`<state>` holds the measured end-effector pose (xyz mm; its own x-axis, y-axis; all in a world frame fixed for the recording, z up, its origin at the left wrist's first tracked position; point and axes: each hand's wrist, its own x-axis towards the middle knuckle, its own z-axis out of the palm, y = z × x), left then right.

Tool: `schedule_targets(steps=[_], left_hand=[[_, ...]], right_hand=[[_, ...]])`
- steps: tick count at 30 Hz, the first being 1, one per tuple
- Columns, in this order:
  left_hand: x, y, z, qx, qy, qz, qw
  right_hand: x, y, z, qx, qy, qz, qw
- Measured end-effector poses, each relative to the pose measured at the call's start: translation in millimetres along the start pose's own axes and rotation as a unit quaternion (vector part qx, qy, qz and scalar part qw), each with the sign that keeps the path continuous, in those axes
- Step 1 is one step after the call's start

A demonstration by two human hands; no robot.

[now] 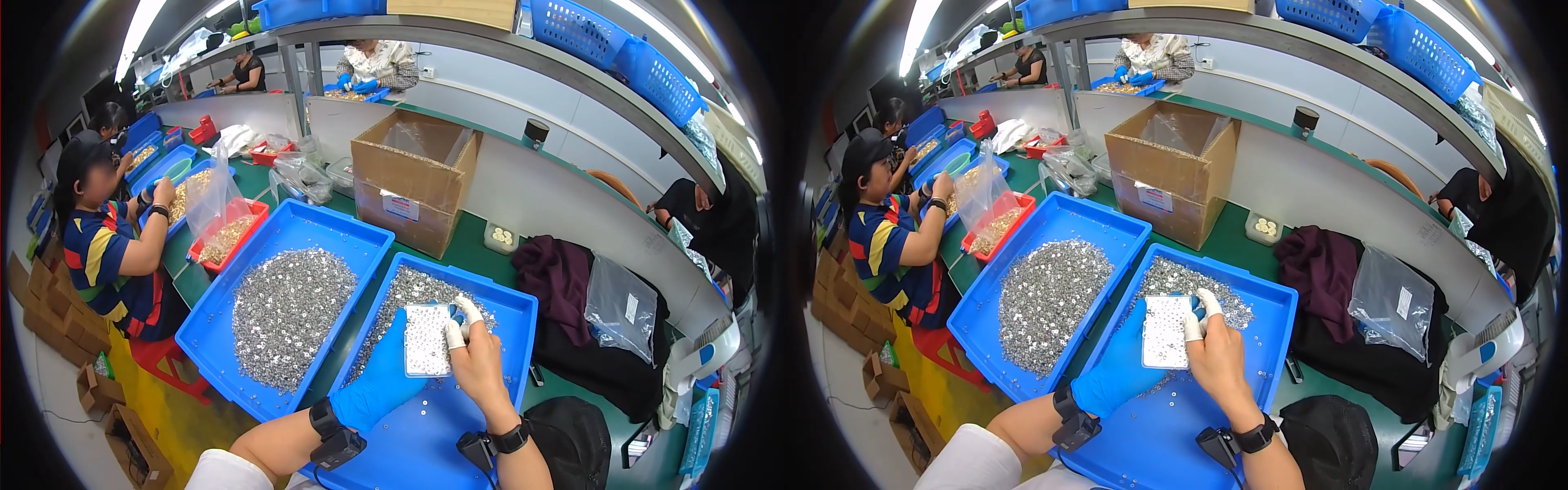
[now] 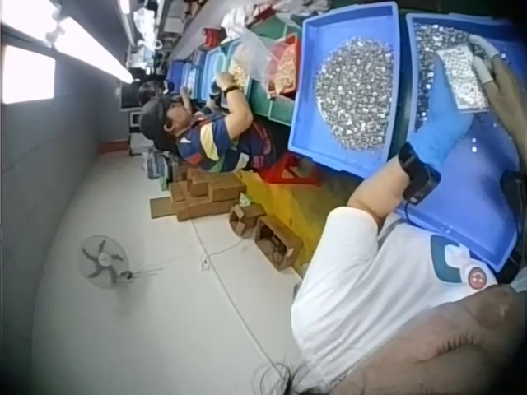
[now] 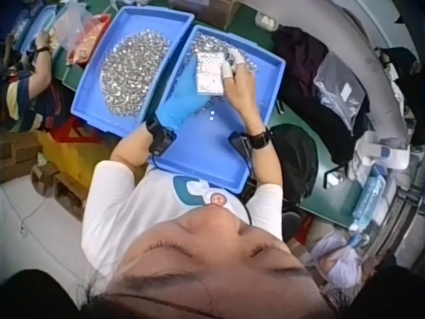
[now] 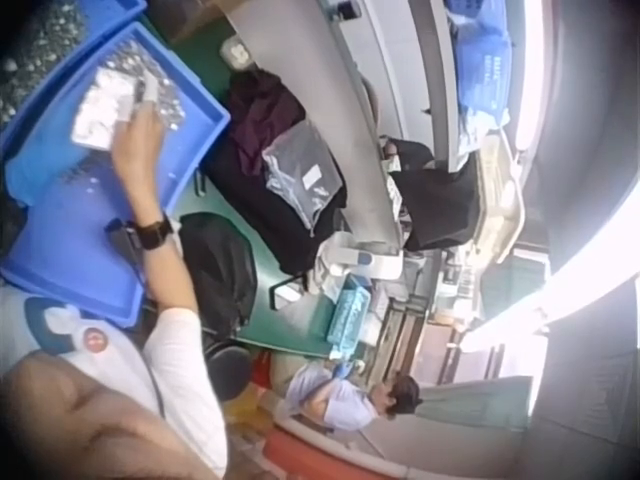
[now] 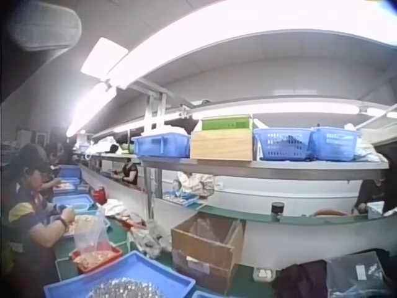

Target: The person picks up a small white tray and places small metal rings into its holes by hand. They then shake the tray, tip it to pour the rings back into a blue bin, and use the tray to scoop more rings from the bin.

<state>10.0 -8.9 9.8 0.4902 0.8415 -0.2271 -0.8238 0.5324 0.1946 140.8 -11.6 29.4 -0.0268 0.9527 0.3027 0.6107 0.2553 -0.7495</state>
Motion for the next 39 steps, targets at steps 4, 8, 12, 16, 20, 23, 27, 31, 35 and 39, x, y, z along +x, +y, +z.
schedule_targets(steps=[4,8,12,16,20,23,27,31,35,39], left_hand=[[-0.8,5.5,1.4,-0.052,-0.026,0.004,0.998],[-0.3,8.1,5.4,-0.065,-0.054,0.022,0.996],[2.7,3.8,-2.0,-0.02,-0.051,0.05,0.997],[1.3,1.3,-4.8,-0.051,-0.058,0.012,0.997],[4.8,1.8,-10.7,-0.103,-0.064,0.001,0.993],[3.2,2.2,-8.2,-0.069,-0.077,0.0,0.995],[3.4,2.3,-5.0,-0.067,-0.045,0.014,0.997],[2.3,3.5,-9.1,-0.075,-0.087,-0.002,0.993],[1.2,1.9,-5.2,-0.059,-0.035,0.02,0.997],[1.7,2.6,-7.6,-0.079,-0.047,0.015,0.996]], right_hand=[[1.7,1.3,-4.4,0.016,-0.022,0.053,0.998],[3.2,2.0,-7.7,-0.023,0.057,-0.055,0.997],[0.0,-5.9,-5.4,-0.094,0.032,-0.163,0.982],[-1.6,-6.6,-5.5,-0.126,-0.013,-0.179,0.976],[0.6,0.4,-5.4,-0.027,-0.023,-0.132,0.991],[1.2,2.9,-5.7,-0.027,-0.024,-0.12,0.992],[0.2,-0.1,-5.0,-0.074,-0.029,-0.155,0.985],[1.5,2.6,-4.7,-0.003,-0.037,-0.114,0.993],[1.5,3.5,-4.4,-0.04,-0.038,-0.14,0.989],[1.4,3.0,-4.5,-0.04,-0.032,-0.147,0.988]])
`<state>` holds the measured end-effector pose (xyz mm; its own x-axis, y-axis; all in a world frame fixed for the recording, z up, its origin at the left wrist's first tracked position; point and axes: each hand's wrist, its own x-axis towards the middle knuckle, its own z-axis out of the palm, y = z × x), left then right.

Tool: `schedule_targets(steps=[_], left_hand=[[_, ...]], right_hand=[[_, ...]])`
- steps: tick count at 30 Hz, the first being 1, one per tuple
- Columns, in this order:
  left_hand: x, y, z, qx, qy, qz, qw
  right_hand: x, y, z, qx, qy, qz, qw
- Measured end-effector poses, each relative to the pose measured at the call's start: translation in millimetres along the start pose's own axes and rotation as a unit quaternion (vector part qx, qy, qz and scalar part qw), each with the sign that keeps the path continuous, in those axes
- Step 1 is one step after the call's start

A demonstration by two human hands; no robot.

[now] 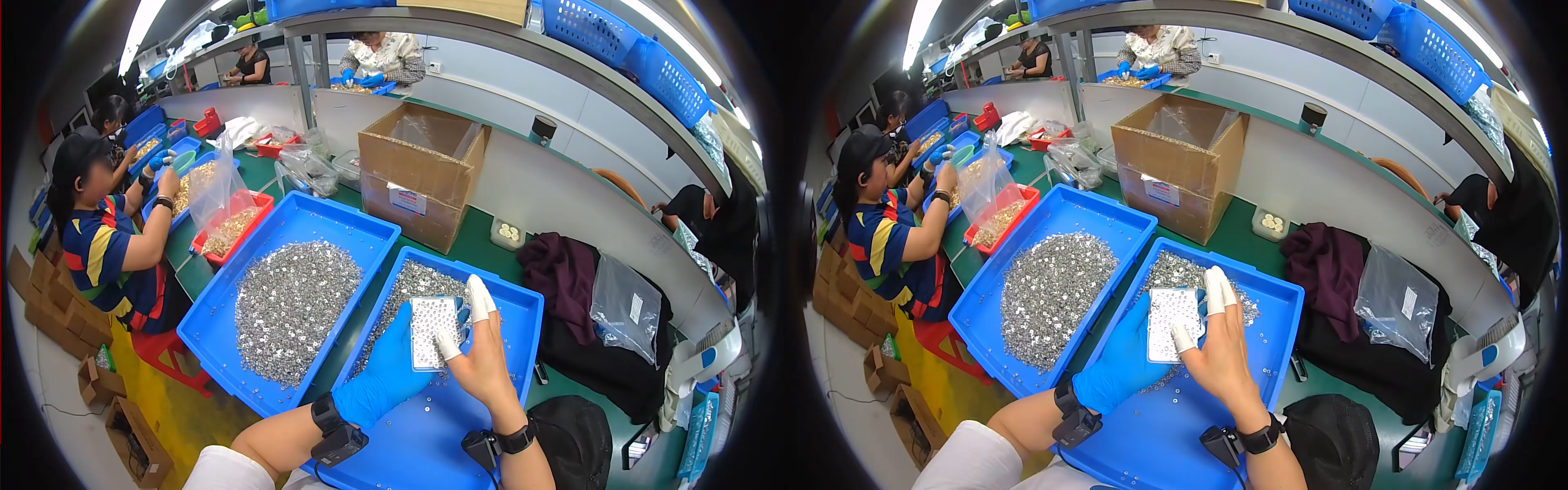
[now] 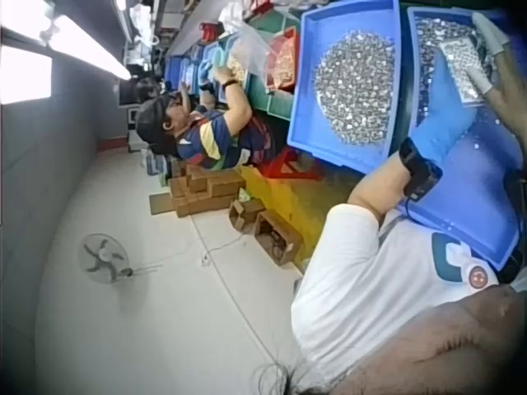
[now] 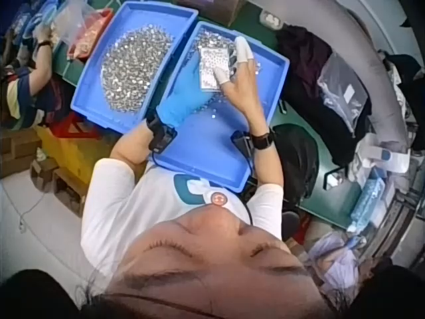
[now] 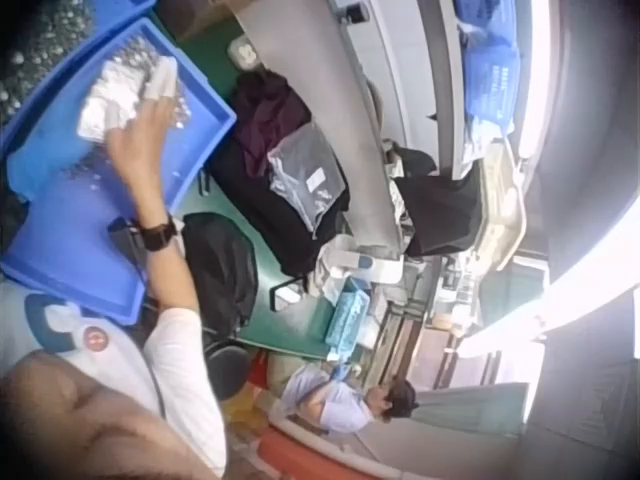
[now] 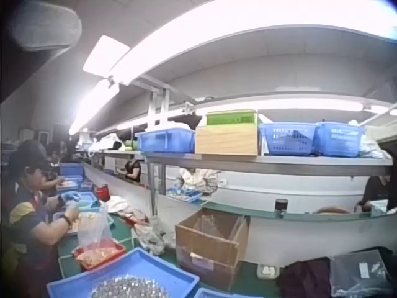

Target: The person picks up a small white tray and places small metal rings into its holes by hand. They then shake the tray, tip it to pour the rings back into a blue bin, and use the tray to scoop more rings from the bin.

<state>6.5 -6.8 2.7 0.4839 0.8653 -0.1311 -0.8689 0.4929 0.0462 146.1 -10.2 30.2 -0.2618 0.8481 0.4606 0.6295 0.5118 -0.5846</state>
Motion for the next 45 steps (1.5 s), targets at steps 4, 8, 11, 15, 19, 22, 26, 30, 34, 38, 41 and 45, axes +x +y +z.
schedule_targets(steps=[4,8,11,15,19,22,26,30,34,38,41,45], left_hand=[[-0.3,-1.3,4.7,0.035,0.006,0.0,0.999],[-0.4,0.0,4.8,0.022,-0.018,-0.027,0.999],[-1.8,-0.8,9.4,0.028,0.0,-0.01,1.0],[1.5,2.5,6.4,0.024,0.008,0.026,0.999],[-0.6,4.0,10.0,0.048,0.01,0.052,0.997],[-0.7,3.4,8.2,0.069,0.011,0.053,0.996],[-1.3,3.4,4.8,0.08,0.01,0.029,0.996],[-5.0,3.0,10.7,0.07,-0.003,-0.031,0.997],[-8.2,-2.1,20.3,0.077,-0.007,-0.088,0.993],[-8.9,-6.6,20.6,0.136,0.04,-0.083,0.986],[-8.2,-7.9,18.9,0.17,0.059,-0.082,0.98],[-9.7,-6.8,22.4,0.166,0.031,-0.083,0.982]], right_hand=[[-0.4,-0.4,-0.4,-0.037,-0.004,-0.017,0.999],[1.0,0.3,-3.4,0.053,0.007,0.024,0.998],[1.3,5.5,-3.2,-0.009,-0.007,0.005,1.0],[-1.2,-6.1,-5.2,-0.073,-0.068,-0.012,0.995],[-3.0,-8.8,-3.2,-0.079,-0.1,-0.006,0.992],[-2.4,-10.7,-3.1,-0.087,-0.107,-0.004,0.99],[-0.7,-8.1,-2.5,-0.07,-0.075,0.001,0.995],[0.7,12.5,-0.6,0.129,0.036,0.075,0.988],[0.8,34.7,2.6,0.353,0.092,0.189,0.912],[0.5,41.3,4.3,0.344,0.092,0.208,0.911],[0.3,38.8,5.6,0.32,0.095,0.193,0.922],[1.1,34.0,2.3,0.331,0.103,0.191,0.918]])
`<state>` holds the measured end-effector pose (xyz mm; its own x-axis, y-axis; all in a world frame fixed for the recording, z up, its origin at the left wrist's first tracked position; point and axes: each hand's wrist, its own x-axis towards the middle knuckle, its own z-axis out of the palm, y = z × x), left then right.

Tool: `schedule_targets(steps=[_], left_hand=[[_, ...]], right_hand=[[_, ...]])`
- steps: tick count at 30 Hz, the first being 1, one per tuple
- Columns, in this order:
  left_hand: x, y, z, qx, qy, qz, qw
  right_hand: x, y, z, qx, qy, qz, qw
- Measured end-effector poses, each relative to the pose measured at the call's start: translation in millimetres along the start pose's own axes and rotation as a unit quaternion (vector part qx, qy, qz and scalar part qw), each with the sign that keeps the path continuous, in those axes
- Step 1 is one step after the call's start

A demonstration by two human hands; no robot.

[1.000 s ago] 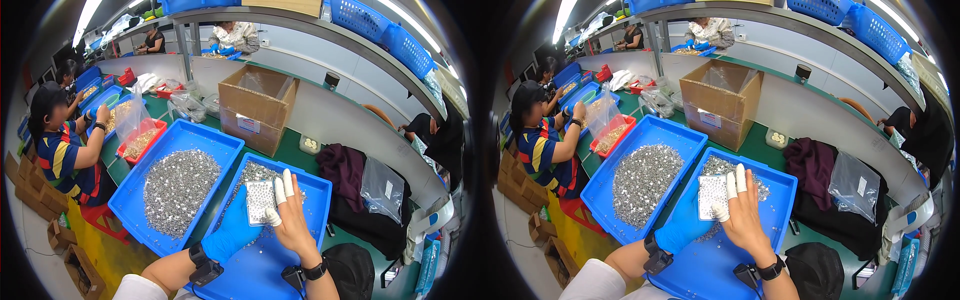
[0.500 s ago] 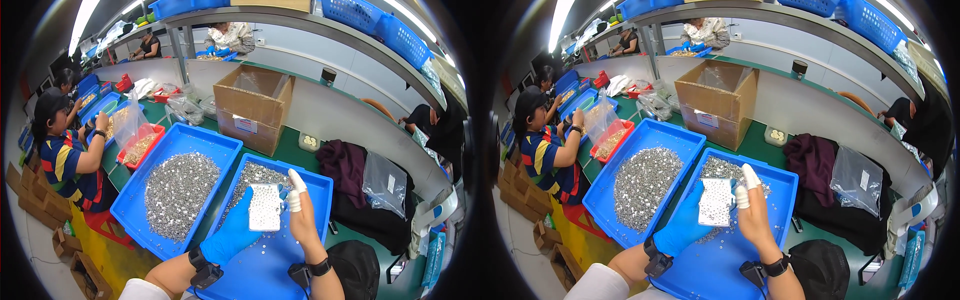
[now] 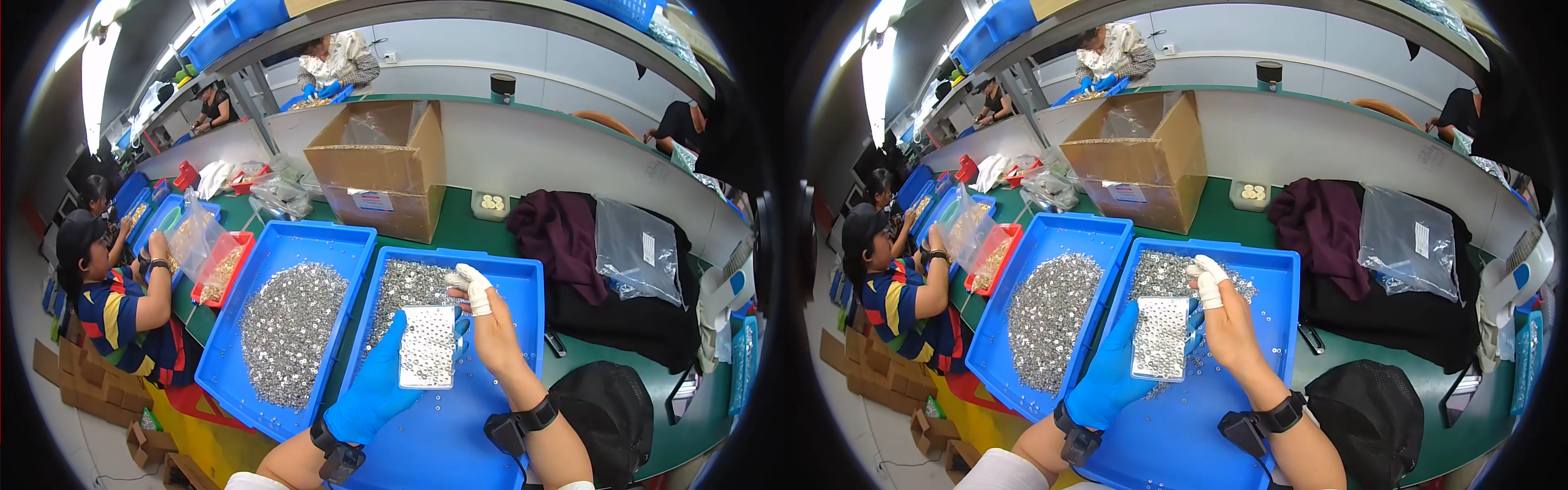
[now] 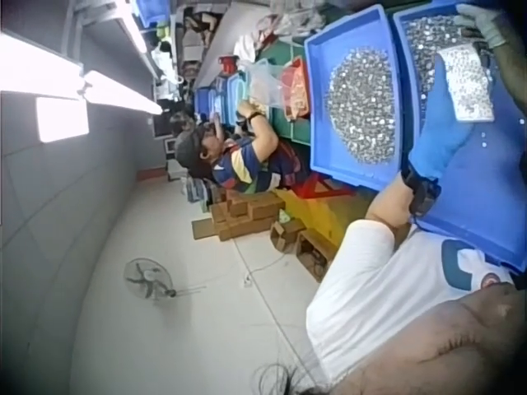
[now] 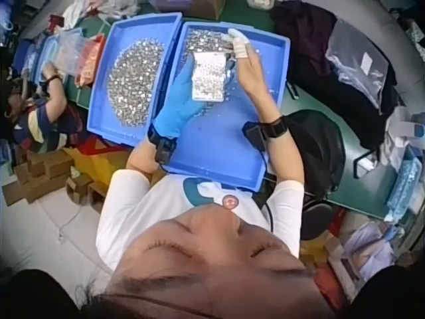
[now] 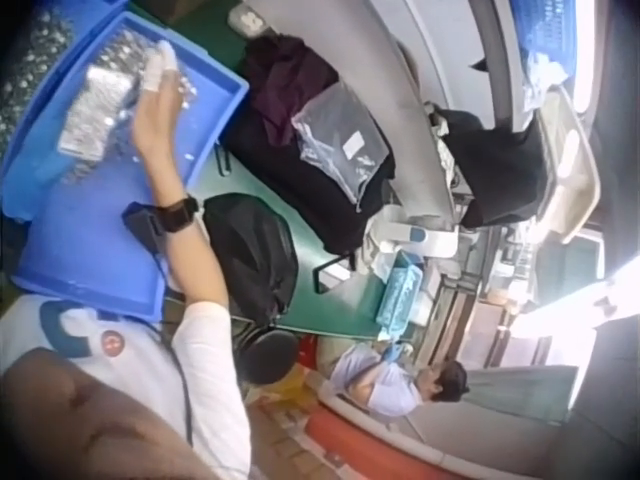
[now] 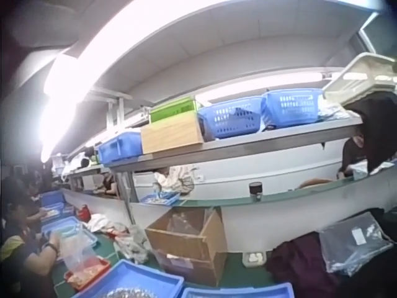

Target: The person picks up a small white tray and places small metal rings into its holes by hand. They then shake the tray, tip it to pour the rings back into a blue bin, and use the tray to scoop more rings from the bin.

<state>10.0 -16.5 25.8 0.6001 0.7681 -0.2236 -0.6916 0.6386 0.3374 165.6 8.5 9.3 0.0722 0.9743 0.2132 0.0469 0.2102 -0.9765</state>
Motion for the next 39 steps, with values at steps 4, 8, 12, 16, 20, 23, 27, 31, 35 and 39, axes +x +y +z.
schedule_targets(steps=[4,8,12,16,20,23,27,31,35,39], left_hand=[[-0.8,2.6,3.5,-0.111,-0.008,-0.012,0.994],[-1.8,5.0,-7.4,-0.162,-0.079,-0.021,0.983],[-2.1,6.2,-9.4,-0.169,-0.088,-0.018,0.982],[-1.8,6.3,-11.1,-0.153,-0.053,-0.01,0.987],[-2.4,7.5,-10.9,-0.171,-0.065,-0.02,0.983],[-2.3,8.0,-11.5,-0.228,-0.061,-0.036,0.971],[-3.2,9.2,-14.6,-0.23,-0.062,-0.035,0.97],[-6.6,10.3,-8.7,-0.211,-0.078,-0.029,0.974],[-6.9,7.5,16.7,-0.084,0.012,-0.045,0.995],[-10.3,1.9,12.5,-0.128,0.015,-0.075,0.989]], right_hand=[[-0.9,-2.9,-2.2,0.017,-0.073,0.018,0.997],[-1.0,-6.0,3.1,-0.039,-0.073,-0.097,0.992],[-0.1,-6.9,2.9,-0.084,-0.077,-0.115,0.987],[-0.8,-11.4,2.1,-0.117,-0.086,-0.093,0.985],[-0.9,-9.6,0.2,-0.153,-0.089,-0.127,0.976],[-1.3,-8.7,0.1,-0.192,-0.085,-0.162,0.964],[-1.1,-8.8,0.8,-0.211,-0.084,-0.187,0.956],[-0.3,-8.5,1.1,-0.174,-0.096,-0.197,0.96],[1.7,-4.0,-1.5,0.08,-0.067,0.008,0.994],[7.5,1.5,-5.8,0.09,-0.075,0.034,0.993]])
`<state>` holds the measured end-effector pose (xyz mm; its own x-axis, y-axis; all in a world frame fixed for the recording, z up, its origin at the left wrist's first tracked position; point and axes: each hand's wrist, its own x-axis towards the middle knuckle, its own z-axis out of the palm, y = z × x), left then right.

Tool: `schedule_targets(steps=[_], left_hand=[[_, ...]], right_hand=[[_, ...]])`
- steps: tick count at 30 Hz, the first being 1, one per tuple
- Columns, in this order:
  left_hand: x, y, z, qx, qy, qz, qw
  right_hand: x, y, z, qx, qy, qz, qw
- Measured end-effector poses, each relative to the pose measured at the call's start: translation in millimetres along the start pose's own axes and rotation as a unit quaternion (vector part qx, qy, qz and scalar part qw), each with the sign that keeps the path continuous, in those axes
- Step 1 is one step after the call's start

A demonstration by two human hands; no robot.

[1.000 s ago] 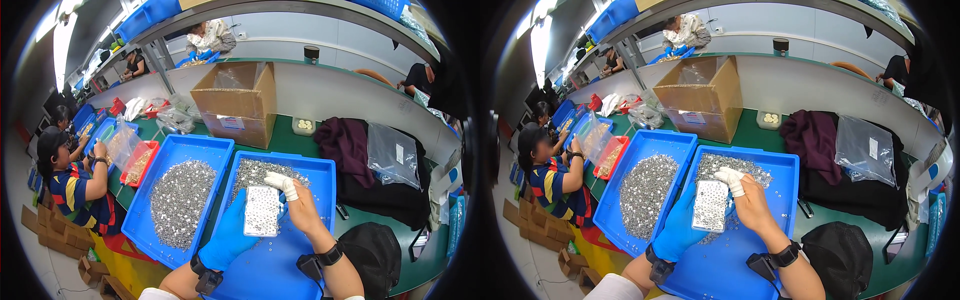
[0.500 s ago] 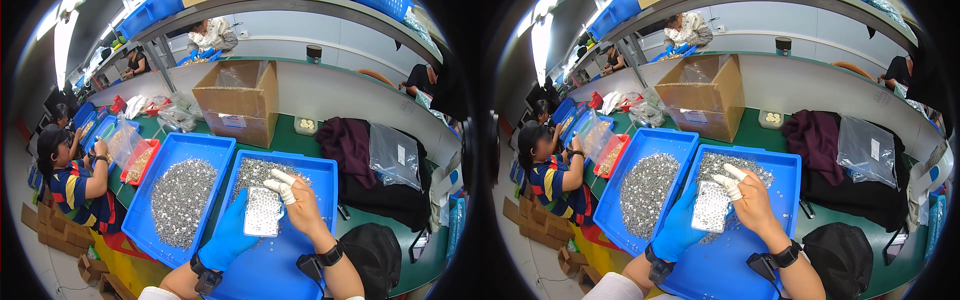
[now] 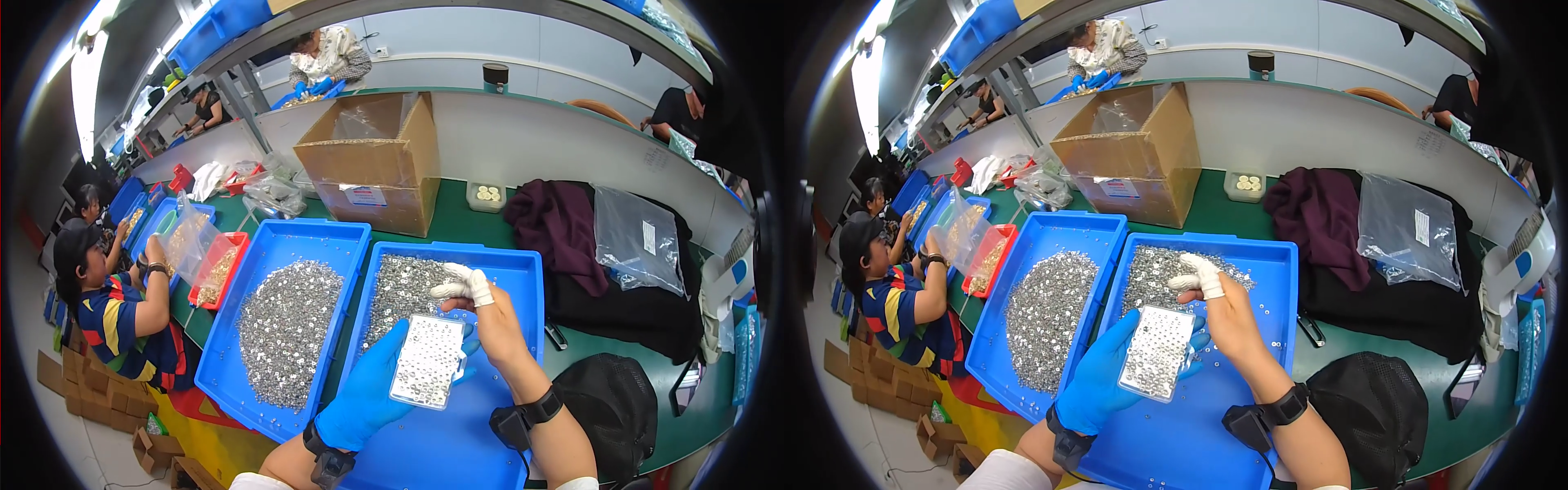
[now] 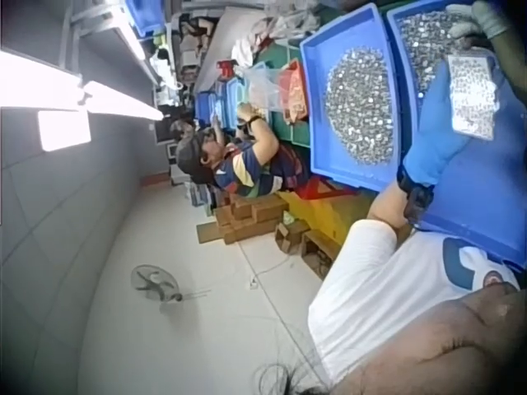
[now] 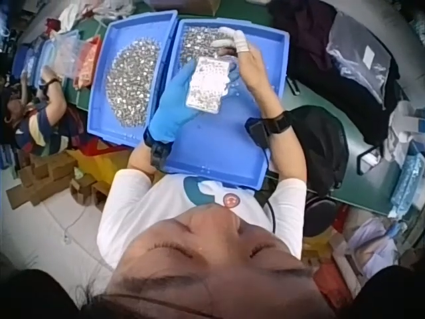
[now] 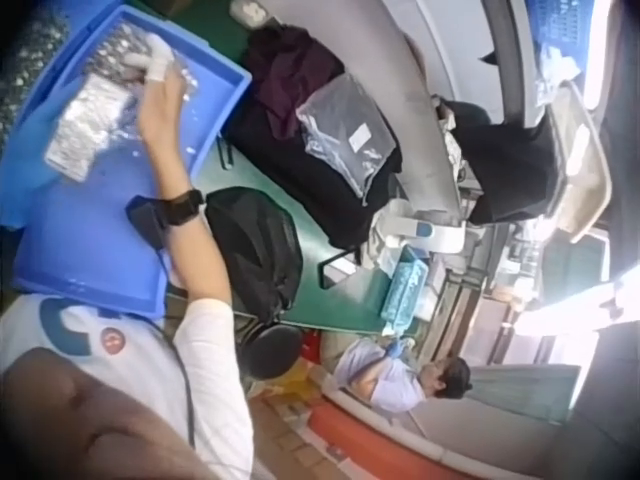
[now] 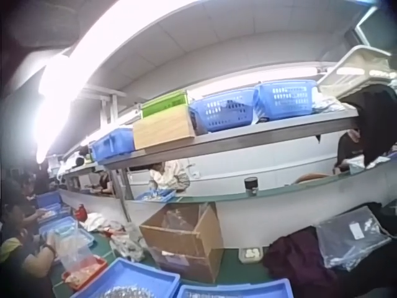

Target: The person picks up a small white tray and places small metal rings into its holes by hand. They then shake the tray, tip it to pour the rings back into a blue bin, and use the tray to scoop more rings from the bin.

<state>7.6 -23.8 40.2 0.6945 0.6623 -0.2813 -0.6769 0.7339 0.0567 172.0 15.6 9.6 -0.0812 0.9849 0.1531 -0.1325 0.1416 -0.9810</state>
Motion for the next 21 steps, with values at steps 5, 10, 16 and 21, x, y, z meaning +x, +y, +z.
schedule_targets(steps=[5,10,16,21], left_hand=[[-5.3,-2.1,-2.1,0.072,-0.017,-0.004,0.997],[-3.1,-4.4,-1.5,0.101,0.014,0.003,0.995],[-3.4,-4.1,-4.1,0.069,0.029,-0.006,0.997],[-2.0,-4.8,-1.3,0.077,0.032,-0.001,0.997]], right_hand=[[0.7,-0.2,0.6,-0.007,0.003,-0.006,1.0],[-0.7,4.6,-1.7,-0.007,-0.003,0.015,1.0],[-3.7,-2.8,1.2,-0.006,-0.018,0.077,0.997],[-3.2,-0.5,0.6,-0.005,-0.019,0.075,0.997]])
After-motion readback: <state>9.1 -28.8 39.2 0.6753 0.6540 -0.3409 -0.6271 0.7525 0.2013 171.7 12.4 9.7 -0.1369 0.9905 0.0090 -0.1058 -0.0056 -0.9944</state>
